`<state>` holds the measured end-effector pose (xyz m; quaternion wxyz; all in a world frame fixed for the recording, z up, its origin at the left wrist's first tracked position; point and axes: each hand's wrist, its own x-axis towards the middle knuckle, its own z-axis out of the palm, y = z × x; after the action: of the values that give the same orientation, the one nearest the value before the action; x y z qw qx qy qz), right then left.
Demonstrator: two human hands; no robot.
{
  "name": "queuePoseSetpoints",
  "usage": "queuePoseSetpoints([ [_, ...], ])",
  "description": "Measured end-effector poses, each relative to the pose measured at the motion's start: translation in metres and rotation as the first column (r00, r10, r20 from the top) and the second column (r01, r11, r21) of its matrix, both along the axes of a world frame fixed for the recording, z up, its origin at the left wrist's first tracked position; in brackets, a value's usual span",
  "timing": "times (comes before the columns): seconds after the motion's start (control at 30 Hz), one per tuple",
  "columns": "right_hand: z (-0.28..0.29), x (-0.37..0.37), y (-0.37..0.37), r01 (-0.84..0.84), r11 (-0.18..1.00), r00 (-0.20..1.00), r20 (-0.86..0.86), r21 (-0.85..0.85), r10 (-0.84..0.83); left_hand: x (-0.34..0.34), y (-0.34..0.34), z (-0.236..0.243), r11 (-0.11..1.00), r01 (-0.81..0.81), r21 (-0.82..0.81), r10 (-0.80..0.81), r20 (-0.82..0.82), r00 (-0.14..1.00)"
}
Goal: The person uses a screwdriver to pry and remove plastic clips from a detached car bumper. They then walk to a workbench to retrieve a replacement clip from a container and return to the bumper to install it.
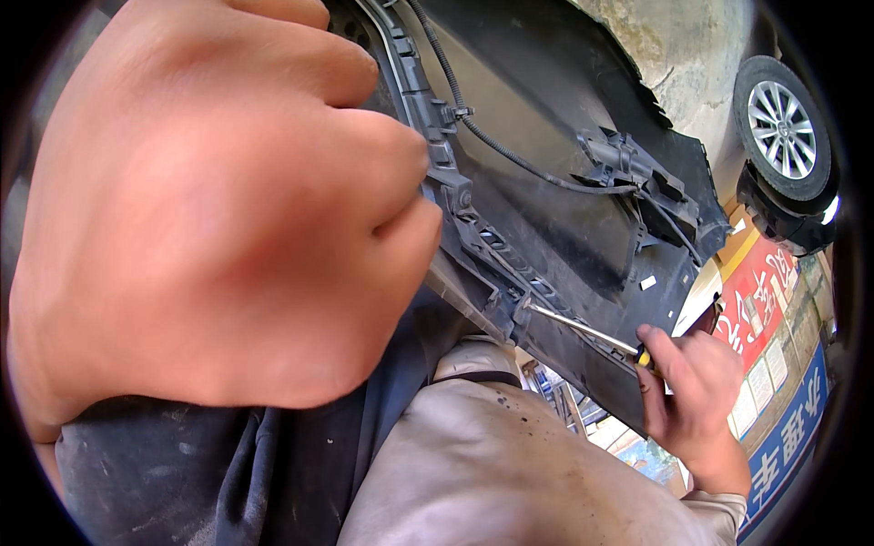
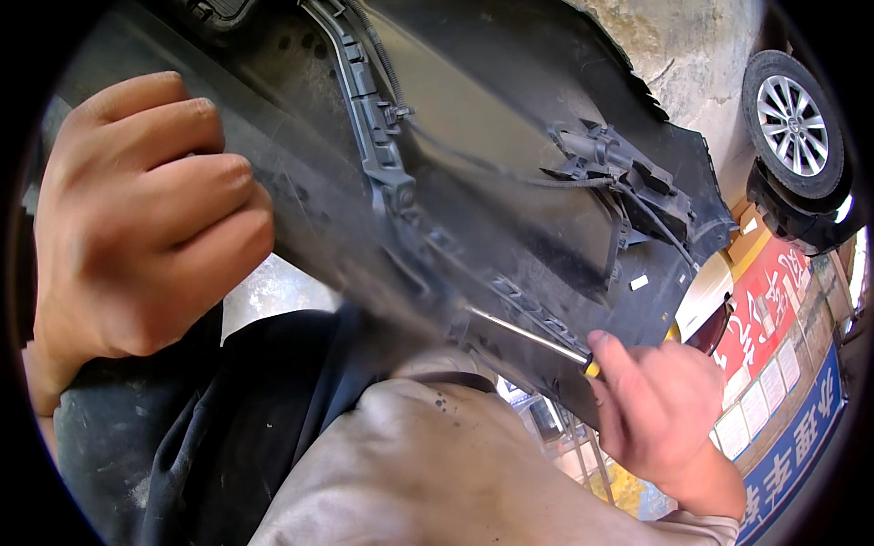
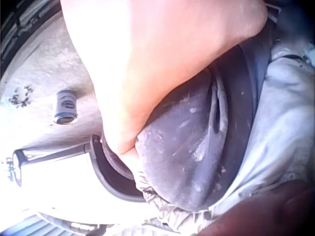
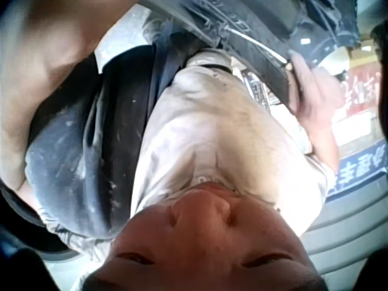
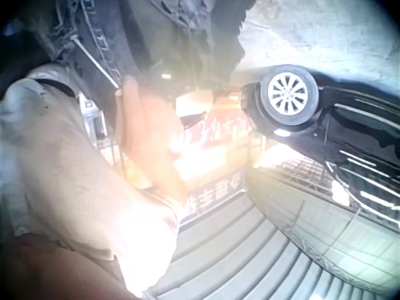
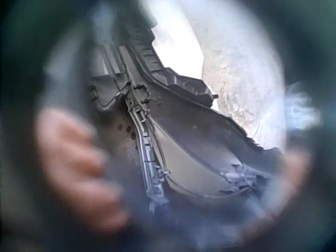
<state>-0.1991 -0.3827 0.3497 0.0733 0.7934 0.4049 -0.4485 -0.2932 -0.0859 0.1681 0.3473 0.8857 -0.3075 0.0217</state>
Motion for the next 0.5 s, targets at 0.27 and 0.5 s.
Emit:
queuePoseSetpoints([
  [0.27,0.027,-0.021,-0.006,0.298,0.926,0.947,0.049,0.231,-0.317,-0.003,0.007,0.005,1.000,-0.010,0.012,0.011,-0.011,1.000],
  [0.5,0.019,-0.054,-0.026,0.564,0.815,0.788,0.206,0.133,-0.580,0.007,0.002,-0.001,0.996,0.083,0.021,-0.083,-0.011,0.996],
])
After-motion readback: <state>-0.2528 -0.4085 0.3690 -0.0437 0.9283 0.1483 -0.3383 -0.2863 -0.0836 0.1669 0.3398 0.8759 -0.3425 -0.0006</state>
